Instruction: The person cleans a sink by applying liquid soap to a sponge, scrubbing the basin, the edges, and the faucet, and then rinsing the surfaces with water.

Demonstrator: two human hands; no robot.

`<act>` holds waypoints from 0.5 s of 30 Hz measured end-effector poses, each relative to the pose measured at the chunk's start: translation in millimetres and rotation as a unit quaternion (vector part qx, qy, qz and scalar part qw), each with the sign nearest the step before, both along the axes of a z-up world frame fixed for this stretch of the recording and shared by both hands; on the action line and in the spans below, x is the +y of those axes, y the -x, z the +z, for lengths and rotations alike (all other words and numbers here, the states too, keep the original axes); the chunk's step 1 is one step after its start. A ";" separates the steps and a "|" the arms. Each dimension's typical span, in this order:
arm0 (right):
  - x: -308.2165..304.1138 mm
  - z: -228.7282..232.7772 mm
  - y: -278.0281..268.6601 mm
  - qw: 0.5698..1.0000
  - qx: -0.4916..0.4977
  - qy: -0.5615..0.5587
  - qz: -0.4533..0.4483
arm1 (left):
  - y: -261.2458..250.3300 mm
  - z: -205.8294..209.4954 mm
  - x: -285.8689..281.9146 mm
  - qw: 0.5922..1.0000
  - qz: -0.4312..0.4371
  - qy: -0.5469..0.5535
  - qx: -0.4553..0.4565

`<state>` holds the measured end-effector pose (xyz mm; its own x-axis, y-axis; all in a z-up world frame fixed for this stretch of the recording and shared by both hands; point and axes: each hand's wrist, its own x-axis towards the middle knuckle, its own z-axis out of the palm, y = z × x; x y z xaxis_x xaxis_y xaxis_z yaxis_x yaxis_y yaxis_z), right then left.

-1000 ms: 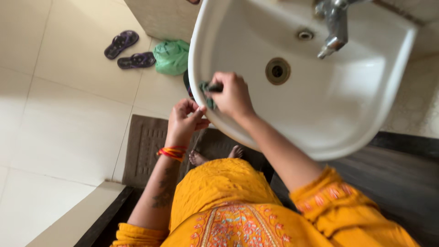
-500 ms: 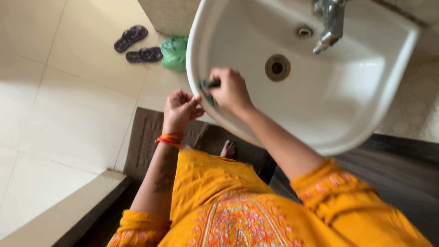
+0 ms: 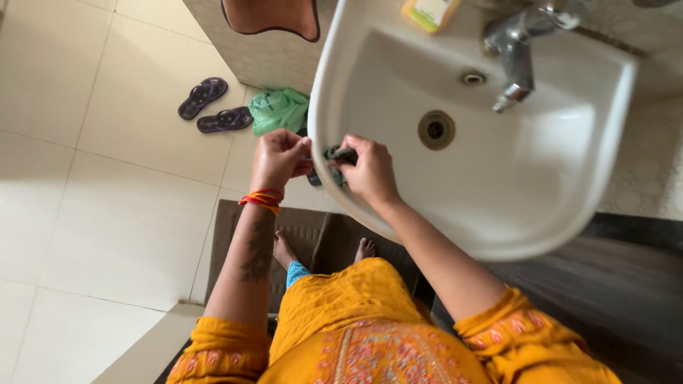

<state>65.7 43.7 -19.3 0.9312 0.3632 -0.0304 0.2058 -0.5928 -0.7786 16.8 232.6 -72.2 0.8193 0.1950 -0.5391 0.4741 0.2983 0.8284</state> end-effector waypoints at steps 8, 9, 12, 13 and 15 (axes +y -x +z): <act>7.0 16.8 8.4 0.999 -0.034 0.039 -0.005 | -6.9 3.1 7.8 0.998 -0.035 0.058 -0.016; 10.2 16.2 4.1 0.999 -0.033 0.041 -0.014 | -10.2 5.8 8.1 0.998 -0.043 0.041 0.003; 19.0 11.7 -15.1 0.993 0.090 0.049 -0.058 | -19.9 14.3 12.6 0.995 -0.093 -0.035 -0.021; 25.0 8.4 -27.3 0.994 0.078 0.035 -0.061 | -26.3 16.5 14.4 0.994 -0.104 -0.034 -0.020; 19.4 10.1 -18.3 0.994 0.075 0.023 -0.072 | -27.5 18.7 17.6 0.988 -0.124 -0.091 -0.028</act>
